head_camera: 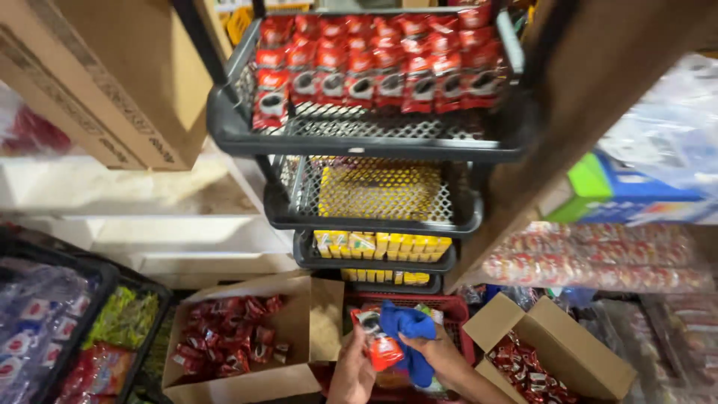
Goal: The person wipes small red packets with a blue cloth by hand and places them into a cardboard box.
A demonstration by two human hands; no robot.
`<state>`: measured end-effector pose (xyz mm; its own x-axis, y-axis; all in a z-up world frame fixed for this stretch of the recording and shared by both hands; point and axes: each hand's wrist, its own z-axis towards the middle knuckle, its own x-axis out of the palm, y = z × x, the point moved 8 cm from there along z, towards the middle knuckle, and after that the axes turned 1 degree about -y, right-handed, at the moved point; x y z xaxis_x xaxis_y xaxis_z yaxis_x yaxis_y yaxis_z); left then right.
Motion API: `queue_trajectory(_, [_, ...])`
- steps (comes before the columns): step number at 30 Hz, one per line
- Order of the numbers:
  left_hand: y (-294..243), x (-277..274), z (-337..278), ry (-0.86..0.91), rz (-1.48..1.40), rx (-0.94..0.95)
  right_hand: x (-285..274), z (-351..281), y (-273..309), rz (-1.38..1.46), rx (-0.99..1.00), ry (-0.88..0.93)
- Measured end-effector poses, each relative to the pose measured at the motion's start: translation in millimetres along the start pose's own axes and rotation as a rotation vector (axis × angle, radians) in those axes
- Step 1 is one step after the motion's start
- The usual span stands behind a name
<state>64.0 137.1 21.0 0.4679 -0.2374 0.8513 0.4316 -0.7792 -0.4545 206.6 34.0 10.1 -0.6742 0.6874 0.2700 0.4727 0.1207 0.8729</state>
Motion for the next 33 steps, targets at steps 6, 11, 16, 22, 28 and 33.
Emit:
queue_trajectory(6, [27, 37, 6, -0.115, -0.168, -0.114, -67, -20, 52, -0.009, 0.097, -0.103])
queue_trajectory(11, [36, 125, -2, 0.127, -0.124, -0.187, -38, -82, 231, -0.262, -0.850, 0.151])
queue_trajectory(16, [26, 141, -6, 0.460, 0.753, 0.391, 40, -138, 227, -0.826, -1.316, 0.353])
queue_trajectory(22, [34, 108, 46, 0.358, 0.074, -0.168, 43, -154, 179, -1.137, -1.309, 0.440])
queue_trajectory(28, [36, 122, 59, 0.385, -0.080, -0.323, 48, -143, 190, -1.127, -1.427, 0.284])
queue_trajectory(33, [27, 125, 53, 0.399, -0.064, -0.338, 48, -119, 245, -0.819, -1.367, 0.158])
